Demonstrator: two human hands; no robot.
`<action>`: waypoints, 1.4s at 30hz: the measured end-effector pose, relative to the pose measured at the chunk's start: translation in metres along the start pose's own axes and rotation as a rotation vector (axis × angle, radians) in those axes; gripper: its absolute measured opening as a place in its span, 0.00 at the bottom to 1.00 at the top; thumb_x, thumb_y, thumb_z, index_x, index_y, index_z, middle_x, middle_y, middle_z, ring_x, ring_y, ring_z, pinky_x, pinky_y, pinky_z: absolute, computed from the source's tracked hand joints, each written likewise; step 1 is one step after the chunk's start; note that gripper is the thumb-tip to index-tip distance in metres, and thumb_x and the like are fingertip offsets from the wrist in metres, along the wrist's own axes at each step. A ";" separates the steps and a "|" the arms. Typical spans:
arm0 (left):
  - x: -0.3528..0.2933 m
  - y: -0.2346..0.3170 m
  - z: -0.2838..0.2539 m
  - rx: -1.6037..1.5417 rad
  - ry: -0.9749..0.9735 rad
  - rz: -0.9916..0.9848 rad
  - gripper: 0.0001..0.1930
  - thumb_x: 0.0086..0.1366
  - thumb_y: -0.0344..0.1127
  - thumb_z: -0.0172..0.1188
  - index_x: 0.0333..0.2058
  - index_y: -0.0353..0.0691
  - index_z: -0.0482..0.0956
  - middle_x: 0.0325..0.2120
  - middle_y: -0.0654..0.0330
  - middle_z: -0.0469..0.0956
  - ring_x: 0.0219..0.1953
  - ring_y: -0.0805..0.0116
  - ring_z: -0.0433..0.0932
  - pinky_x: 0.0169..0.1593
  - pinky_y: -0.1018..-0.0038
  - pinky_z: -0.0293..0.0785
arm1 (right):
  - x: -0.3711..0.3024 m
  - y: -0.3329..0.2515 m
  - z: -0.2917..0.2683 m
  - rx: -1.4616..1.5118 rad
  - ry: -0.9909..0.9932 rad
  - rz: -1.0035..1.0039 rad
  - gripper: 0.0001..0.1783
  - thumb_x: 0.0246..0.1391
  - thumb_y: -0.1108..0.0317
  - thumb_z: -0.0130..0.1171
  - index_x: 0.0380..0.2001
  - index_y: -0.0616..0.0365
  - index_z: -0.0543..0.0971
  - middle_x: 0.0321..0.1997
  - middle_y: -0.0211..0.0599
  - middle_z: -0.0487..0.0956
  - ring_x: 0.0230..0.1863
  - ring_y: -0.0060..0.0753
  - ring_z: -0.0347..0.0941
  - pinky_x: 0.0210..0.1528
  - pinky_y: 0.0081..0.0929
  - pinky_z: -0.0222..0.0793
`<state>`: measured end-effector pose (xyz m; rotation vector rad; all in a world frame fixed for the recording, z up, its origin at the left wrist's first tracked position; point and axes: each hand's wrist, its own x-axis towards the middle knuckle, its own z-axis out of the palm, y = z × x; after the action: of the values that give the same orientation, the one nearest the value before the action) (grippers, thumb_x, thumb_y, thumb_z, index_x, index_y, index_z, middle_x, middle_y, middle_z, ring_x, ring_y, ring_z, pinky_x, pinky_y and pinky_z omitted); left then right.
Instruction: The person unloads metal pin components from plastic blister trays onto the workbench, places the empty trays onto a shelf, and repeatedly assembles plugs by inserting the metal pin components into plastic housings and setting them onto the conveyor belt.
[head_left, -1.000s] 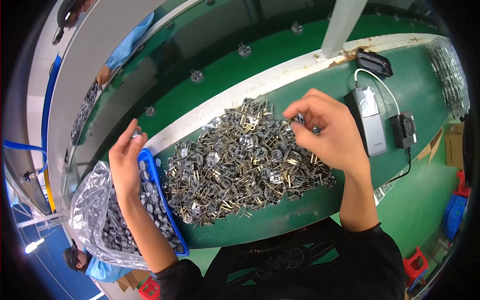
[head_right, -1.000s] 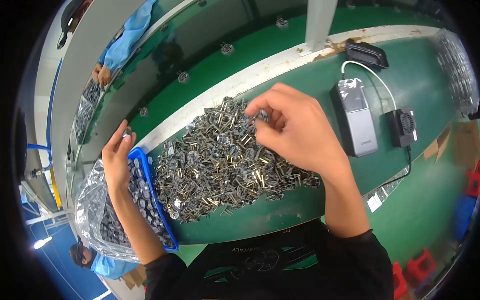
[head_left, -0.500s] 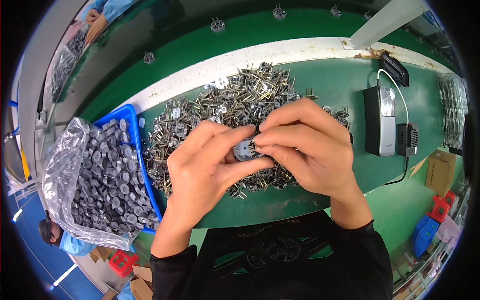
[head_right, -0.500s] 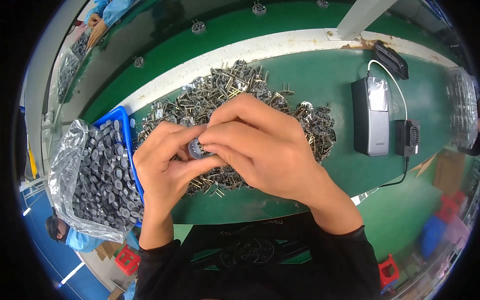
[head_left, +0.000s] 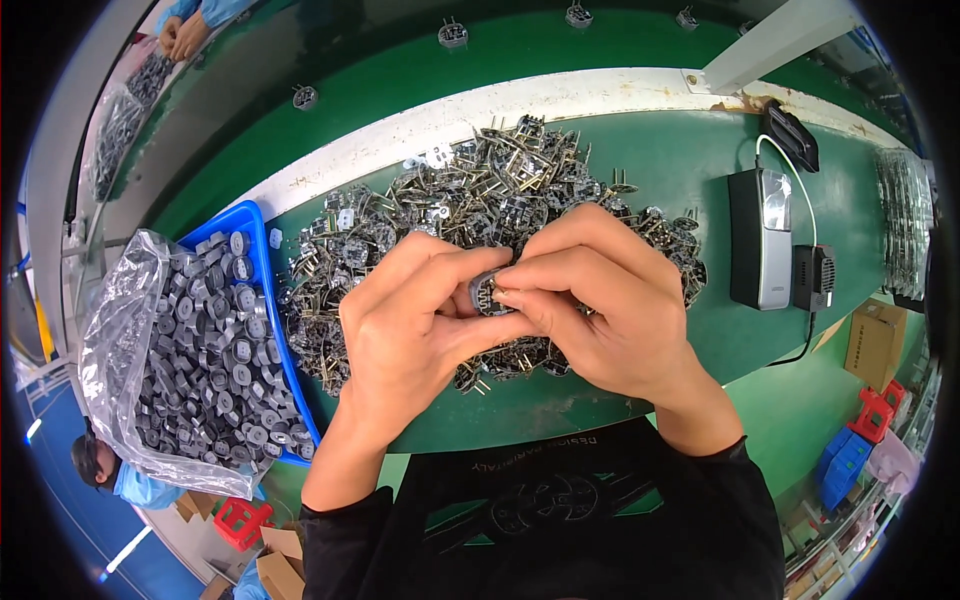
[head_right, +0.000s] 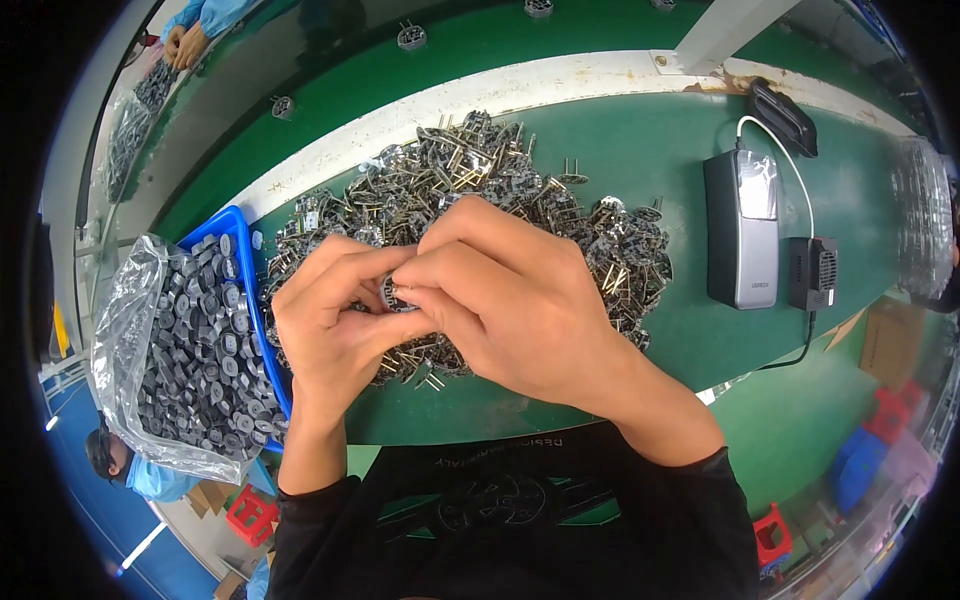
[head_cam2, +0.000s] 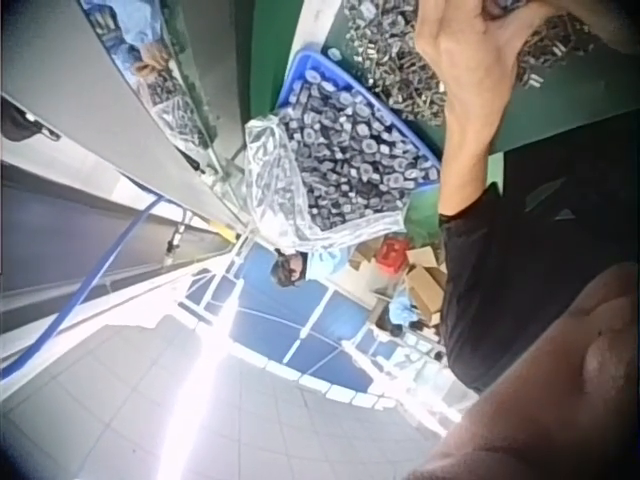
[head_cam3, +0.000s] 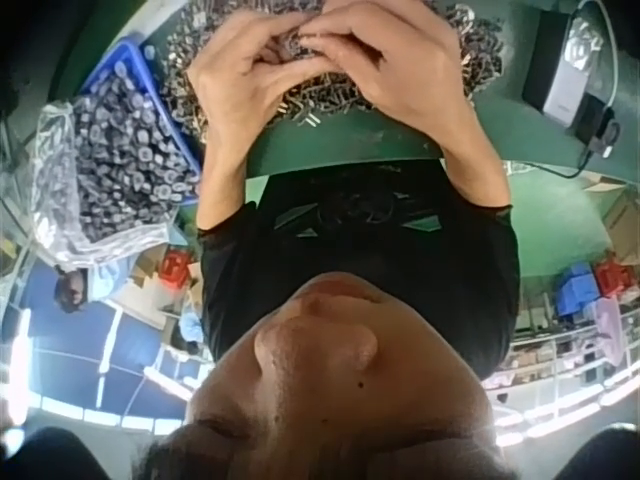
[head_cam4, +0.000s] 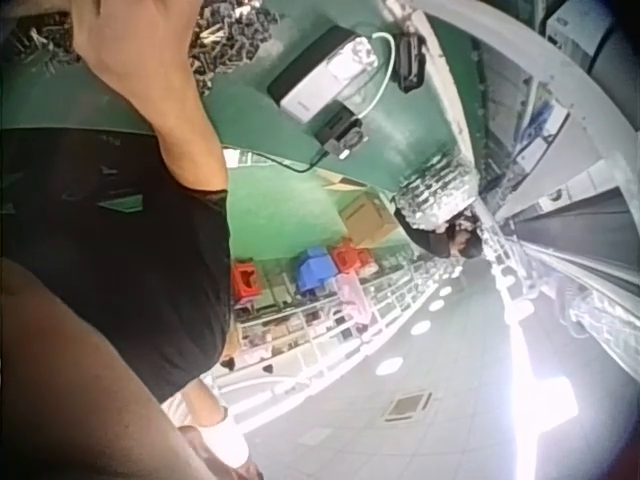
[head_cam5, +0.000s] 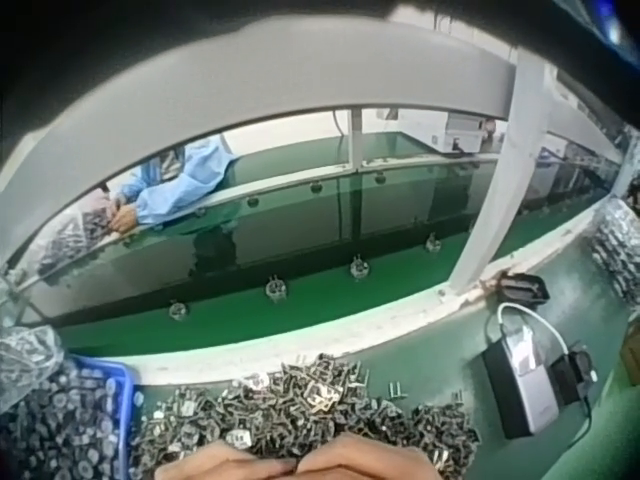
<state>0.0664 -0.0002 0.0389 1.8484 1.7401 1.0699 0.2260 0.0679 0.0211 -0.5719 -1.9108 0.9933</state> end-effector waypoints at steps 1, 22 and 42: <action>0.000 0.000 0.000 0.000 -0.001 0.001 0.23 0.38 0.34 0.77 0.35 0.36 0.81 0.22 0.63 0.73 0.19 0.78 0.69 0.22 0.82 0.67 | 0.001 0.000 -0.001 0.010 -0.013 0.010 0.11 0.37 0.83 0.66 0.28 0.63 0.81 0.29 0.37 0.75 0.26 0.27 0.71 0.23 0.21 0.66; 0.087 -0.183 -0.140 0.162 0.143 -0.503 0.11 0.55 0.30 0.63 0.36 0.29 0.81 0.25 0.59 0.80 0.25 0.75 0.75 0.31 0.78 0.71 | 0.008 0.031 -0.058 -0.622 -0.136 0.337 0.09 0.46 0.74 0.61 0.34 0.59 0.81 0.30 0.37 0.73 0.34 0.42 0.72 0.37 0.35 0.69; -0.015 -0.133 -0.143 1.036 -0.025 -0.517 0.16 0.52 0.41 0.65 0.33 0.33 0.81 0.33 0.46 0.77 0.38 0.49 0.76 0.45 0.61 0.72 | 0.015 0.026 -0.057 -0.498 0.035 0.354 0.04 0.50 0.76 0.58 0.30 0.65 0.78 0.26 0.36 0.72 0.23 0.27 0.69 0.28 0.23 0.64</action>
<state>-0.1276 -0.0251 0.0296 1.6291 2.8254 -0.1278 0.2677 0.1168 0.0234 -1.2391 -2.0740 0.7028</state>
